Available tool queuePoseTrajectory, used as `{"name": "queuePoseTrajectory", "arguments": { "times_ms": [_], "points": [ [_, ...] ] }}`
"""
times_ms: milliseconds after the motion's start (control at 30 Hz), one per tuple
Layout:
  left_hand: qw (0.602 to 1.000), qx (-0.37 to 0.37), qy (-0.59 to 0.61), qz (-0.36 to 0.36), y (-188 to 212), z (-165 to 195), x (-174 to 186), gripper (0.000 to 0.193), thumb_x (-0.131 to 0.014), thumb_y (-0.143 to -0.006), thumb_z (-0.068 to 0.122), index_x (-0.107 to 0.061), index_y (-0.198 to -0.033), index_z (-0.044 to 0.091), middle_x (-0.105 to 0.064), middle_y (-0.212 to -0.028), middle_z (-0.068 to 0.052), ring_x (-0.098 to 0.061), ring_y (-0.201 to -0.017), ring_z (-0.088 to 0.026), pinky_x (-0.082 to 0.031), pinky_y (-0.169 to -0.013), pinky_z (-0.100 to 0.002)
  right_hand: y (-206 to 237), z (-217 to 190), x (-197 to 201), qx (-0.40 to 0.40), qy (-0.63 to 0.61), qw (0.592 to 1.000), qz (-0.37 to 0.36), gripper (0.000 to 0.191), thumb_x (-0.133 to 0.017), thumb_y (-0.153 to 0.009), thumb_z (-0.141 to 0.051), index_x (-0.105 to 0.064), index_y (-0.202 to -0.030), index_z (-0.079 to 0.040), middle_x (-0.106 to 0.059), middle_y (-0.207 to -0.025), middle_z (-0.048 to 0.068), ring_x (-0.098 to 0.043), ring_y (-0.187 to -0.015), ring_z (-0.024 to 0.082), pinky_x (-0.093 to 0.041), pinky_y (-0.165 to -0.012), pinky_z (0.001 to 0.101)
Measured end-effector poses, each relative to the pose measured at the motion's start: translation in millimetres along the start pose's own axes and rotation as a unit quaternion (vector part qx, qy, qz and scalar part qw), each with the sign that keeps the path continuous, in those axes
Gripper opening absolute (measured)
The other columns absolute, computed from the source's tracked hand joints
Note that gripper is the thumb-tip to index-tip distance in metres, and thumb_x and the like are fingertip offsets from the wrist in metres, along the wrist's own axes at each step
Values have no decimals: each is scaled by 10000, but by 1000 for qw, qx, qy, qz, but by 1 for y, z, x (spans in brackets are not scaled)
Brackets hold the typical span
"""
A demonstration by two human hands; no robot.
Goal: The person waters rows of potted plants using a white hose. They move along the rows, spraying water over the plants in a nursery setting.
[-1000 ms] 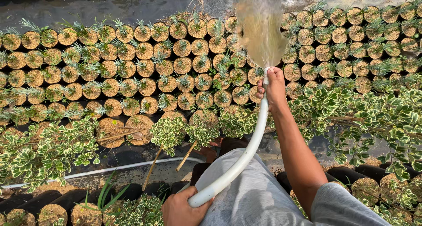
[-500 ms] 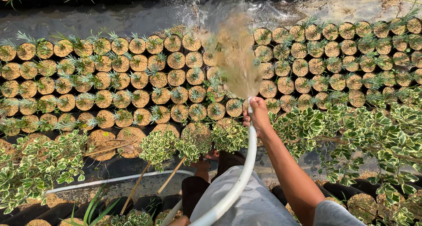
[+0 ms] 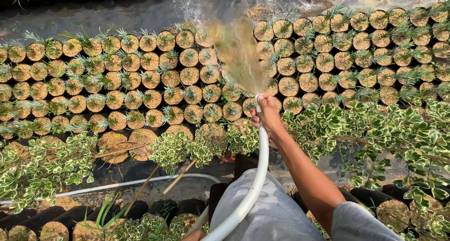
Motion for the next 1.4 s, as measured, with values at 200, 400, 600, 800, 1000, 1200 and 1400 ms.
{"name": "queuePoseTrajectory", "arguments": {
  "times_ms": [200,400,600,800,1000,1200,1400],
  "points": [
    [1000,-12,9,10,17,-22,-20,375,-951,-634,423,-819,-905,200,-814,-757,-36,-829,-792,-133,-611,-849,-313,16,0,-15,-2,33,999,-16,93,-437,-1093,-279,-407,-1115,-194,-520,-665,47,-418,-442,111,-369,-350,269],
    [999,-23,32,22,34,-45,-48,381,-959,-632,424,-821,-903,195,-818,-763,-33,-831,-807,-124,-608,-867,-306,31,18,-5,4,47,998,-47,110,-457,-1091,-283,-402,-1095,-187,-525,-656,54,-408,-437,116,-356,-350,268],
    [998,-47,39,36,55,-49,-72,386,-966,-629,426,-823,-900,191,-822,-769,-31,-833,-821,-116,-605,-885,-299,54,34,32,-22,19,999,-14,93,-469,-1069,-276,-414,-1099,-208,-533,-650,62,-423,-428,124,-357,-345,274],
    [997,-59,48,4,69,-29,-86,361,-959,-643,382,-821,-899,169,-820,-716,-60,-836,-791,-137,-583,-885,-302,81,33,79,11,16,1000,6,93,-452,-1091,-279,-425,-1131,-201,-532,-661,60,-427,-444,116,-353,-351,262],
    [992,-112,27,51,80,6,-101,330,-960,-567,284,-766,-791,138,-752,-669,-59,-794,-632,-139,-614,-678,-324,103,22,132,22,34,998,48,86,-439,-1095,-269,-412,-1134,-197,-563,-707,59,-435,-459,117,-374,-373,261],
    [993,-46,24,111,105,39,-120,276,-942,-560,259,-727,-645,108,-655,-484,-76,-695,-479,-174,-546,-568,-381,116,11,163,32,14,998,45,79,-434,-1087,-245,-399,-1147,-208,-537,-694,91,-434,-464,128,-376,-371,274],
    [976,-104,18,190,117,60,-136,364,-973,-492,291,-705,-639,93,-641,-526,-102,-721,-477,-217,-544,-542,-389,106,-9,149,-19,33,999,27,95,-438,-1096,-282,-388,-1130,-210,-535,-703,81,-439,-473,126,-377,-373,269]
  ]
}}
Point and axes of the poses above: each hand's wrist, its own y-axis away from the middle knuckle, its own x-axis out of the back of the hand, z = x × y, the point moved 1 cm from there along -y, towards the middle knuckle
